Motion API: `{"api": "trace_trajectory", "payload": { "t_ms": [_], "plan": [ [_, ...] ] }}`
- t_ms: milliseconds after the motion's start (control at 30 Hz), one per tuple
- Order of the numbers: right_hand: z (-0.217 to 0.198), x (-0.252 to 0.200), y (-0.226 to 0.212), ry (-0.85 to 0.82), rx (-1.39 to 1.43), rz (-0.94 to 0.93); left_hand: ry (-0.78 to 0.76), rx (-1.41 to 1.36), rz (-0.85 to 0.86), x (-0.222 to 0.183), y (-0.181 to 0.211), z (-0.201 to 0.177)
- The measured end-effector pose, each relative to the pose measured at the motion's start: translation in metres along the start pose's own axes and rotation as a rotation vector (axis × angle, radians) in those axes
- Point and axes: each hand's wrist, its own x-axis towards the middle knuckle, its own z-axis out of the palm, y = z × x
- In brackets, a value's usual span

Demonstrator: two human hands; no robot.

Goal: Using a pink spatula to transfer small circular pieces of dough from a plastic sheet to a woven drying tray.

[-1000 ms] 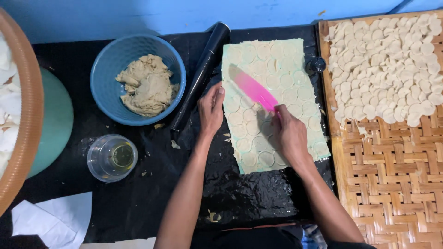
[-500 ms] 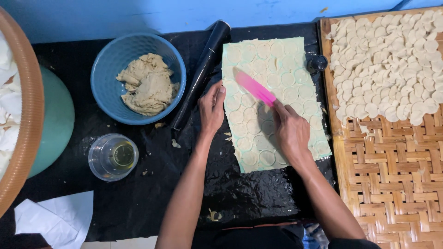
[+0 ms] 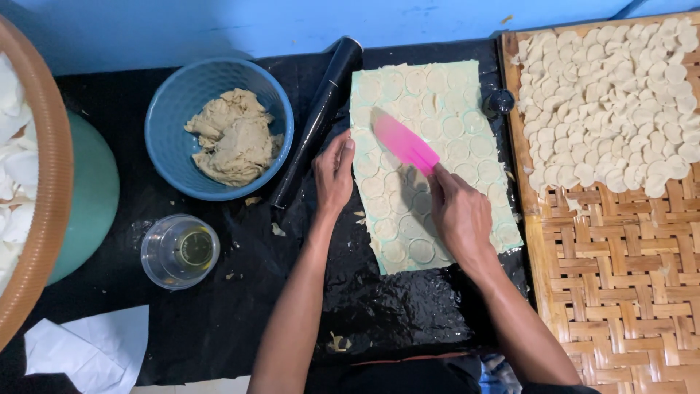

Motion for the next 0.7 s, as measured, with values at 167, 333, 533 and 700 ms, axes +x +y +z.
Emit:
{"api": "trace_trajectory", "payload": {
  "t_ms": [167,333,533,700],
  "plan": [
    [0.004,0.002,0.001,-0.004,0.009,-0.009,-0.005,-0.019,0.004,0.000,0.007,0.000],
    [0.006,0.010,0.014,-0.039,0.061,-0.007,-0.015,-0.044,0.003,0.000,0.016,-0.001],
    [0.010,0.020,0.022,-0.148,0.101,0.038,-0.012,0.004,0.031,0.000,0.015,-0.002],
    [0.015,0.025,0.027,-0.324,0.349,0.214,-0.009,-0.095,-0.041,0.001,0.010,-0.001]
  ]
}}
